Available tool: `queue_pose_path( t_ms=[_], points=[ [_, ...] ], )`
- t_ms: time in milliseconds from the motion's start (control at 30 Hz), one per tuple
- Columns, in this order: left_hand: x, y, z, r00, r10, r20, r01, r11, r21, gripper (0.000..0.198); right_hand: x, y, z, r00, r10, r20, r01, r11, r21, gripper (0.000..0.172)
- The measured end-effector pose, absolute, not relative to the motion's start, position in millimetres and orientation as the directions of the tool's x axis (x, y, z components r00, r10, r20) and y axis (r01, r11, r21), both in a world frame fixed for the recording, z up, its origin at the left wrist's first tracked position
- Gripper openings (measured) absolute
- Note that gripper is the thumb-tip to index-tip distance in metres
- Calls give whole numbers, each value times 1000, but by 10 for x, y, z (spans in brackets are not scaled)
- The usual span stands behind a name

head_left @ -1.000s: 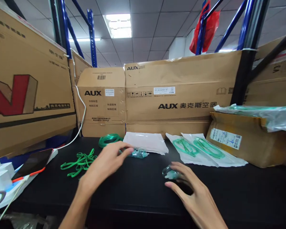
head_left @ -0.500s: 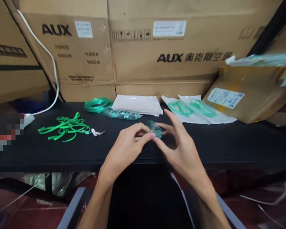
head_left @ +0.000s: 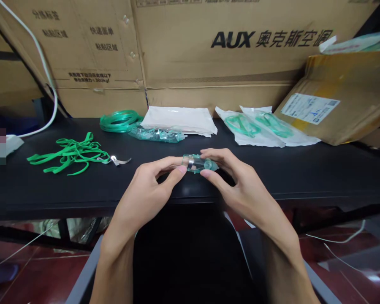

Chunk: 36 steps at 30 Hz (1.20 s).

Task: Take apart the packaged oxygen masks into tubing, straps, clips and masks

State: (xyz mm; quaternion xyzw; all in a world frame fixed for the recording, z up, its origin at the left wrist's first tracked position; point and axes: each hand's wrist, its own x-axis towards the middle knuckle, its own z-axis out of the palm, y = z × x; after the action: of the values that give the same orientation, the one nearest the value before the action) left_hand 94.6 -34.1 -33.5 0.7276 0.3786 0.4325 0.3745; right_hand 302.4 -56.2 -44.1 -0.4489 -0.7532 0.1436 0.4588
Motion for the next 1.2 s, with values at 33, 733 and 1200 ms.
queue_pose_path(
  t_ms=[33,733,1200],
  points=[
    [943,-344,-328,347,879,327,224,-417,881,24,3028,-561,-442,-173,824,539,532,539,-653,21],
    [919,-375,-359,416,874,249,212,-360,908,16,3011,-593,-440,-249,767,591,567,610,-553,34],
    [1052,-489,-438,175,852,493,269,-523,809,8,2882,-591,-433,-140,730,669,629,587,-510,25]
  ],
)
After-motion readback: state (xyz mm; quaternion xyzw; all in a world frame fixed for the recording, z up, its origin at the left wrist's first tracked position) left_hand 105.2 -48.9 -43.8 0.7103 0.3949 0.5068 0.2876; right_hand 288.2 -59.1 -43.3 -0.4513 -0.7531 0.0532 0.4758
